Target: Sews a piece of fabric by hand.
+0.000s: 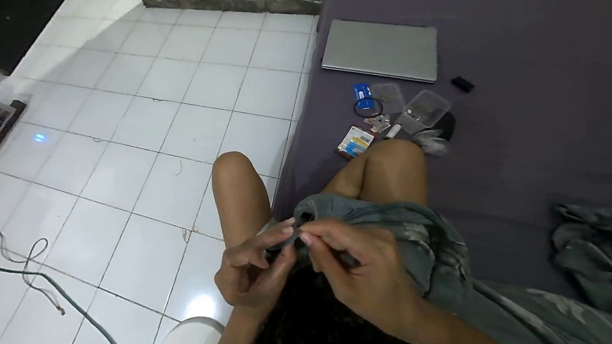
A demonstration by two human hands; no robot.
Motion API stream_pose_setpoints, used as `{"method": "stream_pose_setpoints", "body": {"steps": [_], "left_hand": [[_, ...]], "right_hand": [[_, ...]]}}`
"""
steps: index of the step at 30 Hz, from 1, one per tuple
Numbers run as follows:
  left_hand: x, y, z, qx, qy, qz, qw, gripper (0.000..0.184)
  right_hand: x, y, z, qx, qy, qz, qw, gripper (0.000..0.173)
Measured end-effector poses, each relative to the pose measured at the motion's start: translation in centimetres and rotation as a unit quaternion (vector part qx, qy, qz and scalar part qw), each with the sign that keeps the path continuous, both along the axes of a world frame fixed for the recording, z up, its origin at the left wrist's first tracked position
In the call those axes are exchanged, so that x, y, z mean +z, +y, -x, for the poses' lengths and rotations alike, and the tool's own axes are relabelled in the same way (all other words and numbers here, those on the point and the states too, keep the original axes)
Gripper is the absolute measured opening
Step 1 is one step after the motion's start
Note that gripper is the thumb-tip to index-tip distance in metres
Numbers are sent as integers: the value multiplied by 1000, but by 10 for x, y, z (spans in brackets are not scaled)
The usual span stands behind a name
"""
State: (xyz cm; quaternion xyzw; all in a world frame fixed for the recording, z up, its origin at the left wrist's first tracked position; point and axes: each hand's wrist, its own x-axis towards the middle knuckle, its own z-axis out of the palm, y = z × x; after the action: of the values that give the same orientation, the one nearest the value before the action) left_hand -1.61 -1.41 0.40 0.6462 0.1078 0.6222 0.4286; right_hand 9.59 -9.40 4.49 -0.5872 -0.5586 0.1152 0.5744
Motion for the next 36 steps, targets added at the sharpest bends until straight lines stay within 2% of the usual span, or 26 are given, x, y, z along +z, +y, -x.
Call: {"method": "stream_pose_setpoints", "body": {"steps": [5, 8, 10, 13, 16, 20, 24, 27, 29, 31, 33, 36], "left_hand": [[-1, 3, 4, -18, 28, -16, 999, 21], [3, 5, 2, -62, 10, 66, 996, 24], [6, 7, 1, -90, -10, 119, 989, 26], [7, 8, 1, -121, -20, 151, 981, 28], [8, 6, 0, -140, -21, 160, 977, 30], [8, 7, 4, -168, -6, 153, 974, 29], [8, 9, 2, -213, 14, 142, 967, 21], [7, 10, 1, -257, 20, 155, 954, 16], [8, 10, 2, -256, 21, 175, 951, 14], [7, 13, 5, -245, 16, 201, 948, 14], [6, 16, 8, -247, 14, 220, 944, 16], [6, 20, 12, -241, 16, 224, 944, 17]], "right_hand": [[0, 0, -9, 44, 60, 42, 996, 19], [2, -2, -24, 19, 20, 44, 999, 30], [4, 1, -31, -3, 10, 33, 999, 27], [0, 7, -39, 99, 114, 52, 987, 23], [-9, 15, -45, 203, 252, 65, 944, 14], [-13, 15, -43, 256, 323, 77, 908, 13], [-10, 17, -38, 211, 412, 89, 882, 15], [-9, 18, -53, 174, 493, 97, 847, 25], [-6, 13, -69, 135, 527, 96, 833, 31], [-5, 5, -86, 138, 551, 103, 817, 33], [-8, -4, -103, 152, 525, 110, 830, 26], [-16, -19, -136, 34, 395, 111, 911, 26]]}}
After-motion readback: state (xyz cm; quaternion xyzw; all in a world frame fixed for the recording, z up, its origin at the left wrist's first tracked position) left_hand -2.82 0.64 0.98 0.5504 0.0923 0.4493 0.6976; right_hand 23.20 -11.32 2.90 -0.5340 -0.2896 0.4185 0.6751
